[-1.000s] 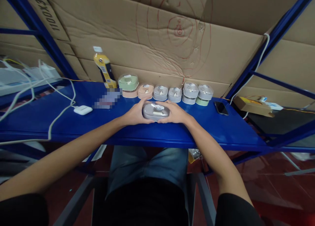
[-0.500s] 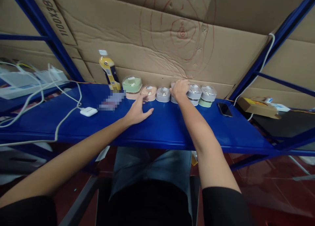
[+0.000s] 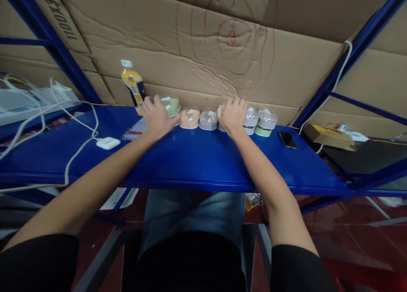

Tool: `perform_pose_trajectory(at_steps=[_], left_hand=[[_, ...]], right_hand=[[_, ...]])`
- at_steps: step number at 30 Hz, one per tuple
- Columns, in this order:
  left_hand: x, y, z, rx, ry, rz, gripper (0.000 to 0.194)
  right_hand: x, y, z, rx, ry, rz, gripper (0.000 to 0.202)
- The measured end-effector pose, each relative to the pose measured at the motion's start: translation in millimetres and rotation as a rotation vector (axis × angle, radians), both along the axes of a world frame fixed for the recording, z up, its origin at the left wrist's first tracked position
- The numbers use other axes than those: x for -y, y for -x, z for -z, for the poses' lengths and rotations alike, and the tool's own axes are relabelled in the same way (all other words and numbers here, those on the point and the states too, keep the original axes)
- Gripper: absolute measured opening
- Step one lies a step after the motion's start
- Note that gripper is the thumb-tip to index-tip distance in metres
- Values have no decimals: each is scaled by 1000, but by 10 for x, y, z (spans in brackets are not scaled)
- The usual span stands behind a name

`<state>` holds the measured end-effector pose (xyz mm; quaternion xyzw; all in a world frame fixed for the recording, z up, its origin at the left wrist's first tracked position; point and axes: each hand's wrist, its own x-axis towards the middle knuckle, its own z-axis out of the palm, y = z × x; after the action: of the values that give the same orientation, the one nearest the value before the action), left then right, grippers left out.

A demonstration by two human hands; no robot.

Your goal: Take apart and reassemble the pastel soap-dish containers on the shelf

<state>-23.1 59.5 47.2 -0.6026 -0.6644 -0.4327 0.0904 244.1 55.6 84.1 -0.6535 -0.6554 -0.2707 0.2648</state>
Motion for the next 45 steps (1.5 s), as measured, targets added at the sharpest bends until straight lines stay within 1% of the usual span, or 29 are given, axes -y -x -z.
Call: perform_pose_trajectory(at_steps=[1,3,6,9,11,12,15,18,20,22,24,26,28,30,33,34,36,38,40,43,45], left_hand=[[-71,7,-50,28,28,-45,104],[-201,4,-109,88,99,-86,113],[-342,-17,-105,164,163,-84,116],[-404,-18,-55,203,140,-73,113],[-408,-1,-27,212,123,-59,112],[-402,11,-17,215,121,-50,112],[-368,50,-2,223,140,-23,113],[-326,86,0,214,176,-9,118],[-297,103,-2,212,178,-11,118],[-267,109,-7,208,156,-14,116],[-238,100,-13,188,142,-5,114],[-216,75,-20,168,162,6,113],[-196,43,-31,161,193,8,112],[-163,11,-50,156,206,-15,112],[-46,-29,-82,84,165,-48,111],[12,-41,-88,35,140,-40,109],[144,-67,-76,-84,113,13,101],[262,-97,-31,-194,155,81,94],[332,-130,38,-280,226,133,83],[319,-183,133,-364,279,197,59],[243,-229,162,-381,262,241,50]], right_hand=[[62,-69,37,4,19,-15,51],[160,-198,128,25,85,-65,48],[240,-283,257,61,205,-183,48],[236,-161,348,108,281,-366,51],[185,16,406,161,308,-472,58],[148,115,437,185,320,-494,63],[40,376,525,187,366,-456,75],[36,488,572,163,388,-402,75],[129,479,574,171,375,-413,73],[277,440,558,169,358,-445,67],[433,405,529,139,345,-474,59],[550,396,491,82,325,-476,53],[604,417,447,3,289,-423,55],[602,458,405,-87,250,-320,63],[550,513,368,-201,280,-175,76],[536,521,364,-225,315,-150,77],[533,521,362,-245,384,-132,73],[568,507,354,-240,430,-121,68],[626,490,332,-234,476,-96,70],[698,472,293,-236,550,-63,80],[705,446,283,-229,581,-61,84]])
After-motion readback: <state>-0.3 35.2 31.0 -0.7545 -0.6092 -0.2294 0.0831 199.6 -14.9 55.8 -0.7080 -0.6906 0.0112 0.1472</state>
